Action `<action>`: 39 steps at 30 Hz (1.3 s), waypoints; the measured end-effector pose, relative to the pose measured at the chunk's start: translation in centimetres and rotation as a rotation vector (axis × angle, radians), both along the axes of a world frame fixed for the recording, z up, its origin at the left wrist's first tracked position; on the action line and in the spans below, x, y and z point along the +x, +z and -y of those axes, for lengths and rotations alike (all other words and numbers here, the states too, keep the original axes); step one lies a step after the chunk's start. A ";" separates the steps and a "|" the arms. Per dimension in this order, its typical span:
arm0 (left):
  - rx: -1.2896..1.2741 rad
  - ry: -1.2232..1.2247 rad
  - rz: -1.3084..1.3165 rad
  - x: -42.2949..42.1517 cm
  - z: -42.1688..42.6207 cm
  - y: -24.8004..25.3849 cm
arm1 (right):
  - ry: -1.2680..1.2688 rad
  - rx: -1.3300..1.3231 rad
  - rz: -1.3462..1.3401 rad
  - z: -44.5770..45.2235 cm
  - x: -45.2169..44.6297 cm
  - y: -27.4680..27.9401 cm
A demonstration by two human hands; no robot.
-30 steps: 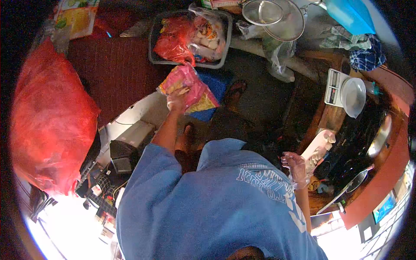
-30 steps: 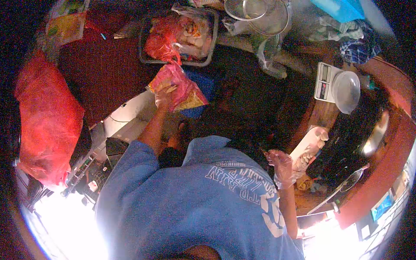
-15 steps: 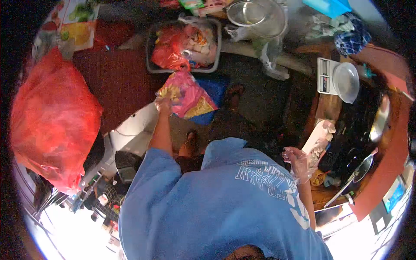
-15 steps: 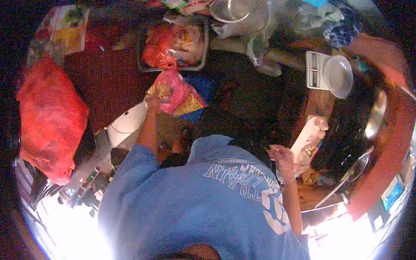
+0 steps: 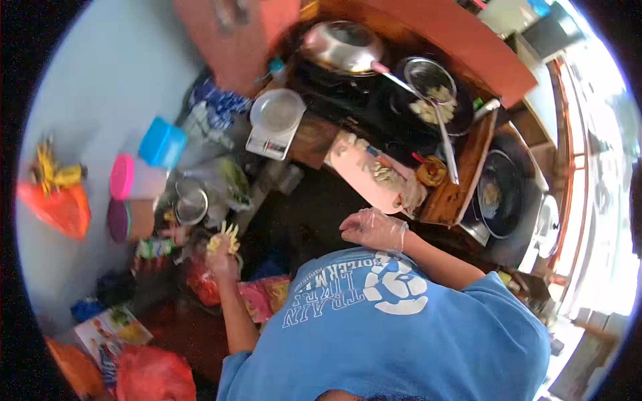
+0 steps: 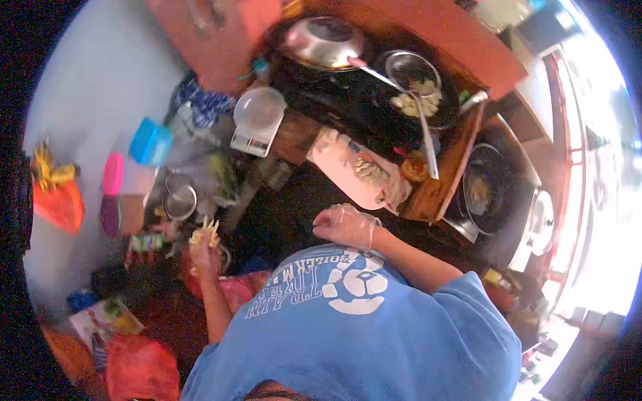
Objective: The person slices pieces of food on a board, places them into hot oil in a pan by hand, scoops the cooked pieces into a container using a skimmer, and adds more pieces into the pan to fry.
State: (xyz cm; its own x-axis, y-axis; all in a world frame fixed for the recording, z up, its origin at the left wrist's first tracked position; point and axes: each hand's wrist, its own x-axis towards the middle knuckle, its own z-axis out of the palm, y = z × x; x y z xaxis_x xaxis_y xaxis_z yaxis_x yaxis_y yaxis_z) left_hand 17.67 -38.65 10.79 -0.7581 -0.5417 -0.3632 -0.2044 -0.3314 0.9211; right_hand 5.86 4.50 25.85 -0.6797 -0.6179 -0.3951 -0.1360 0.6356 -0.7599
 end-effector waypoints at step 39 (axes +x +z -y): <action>-0.535 -1.365 -0.074 -56.2 -47.8 18.2 | -1.206 -0.642 0.519 -22.2 -10.9 -3.1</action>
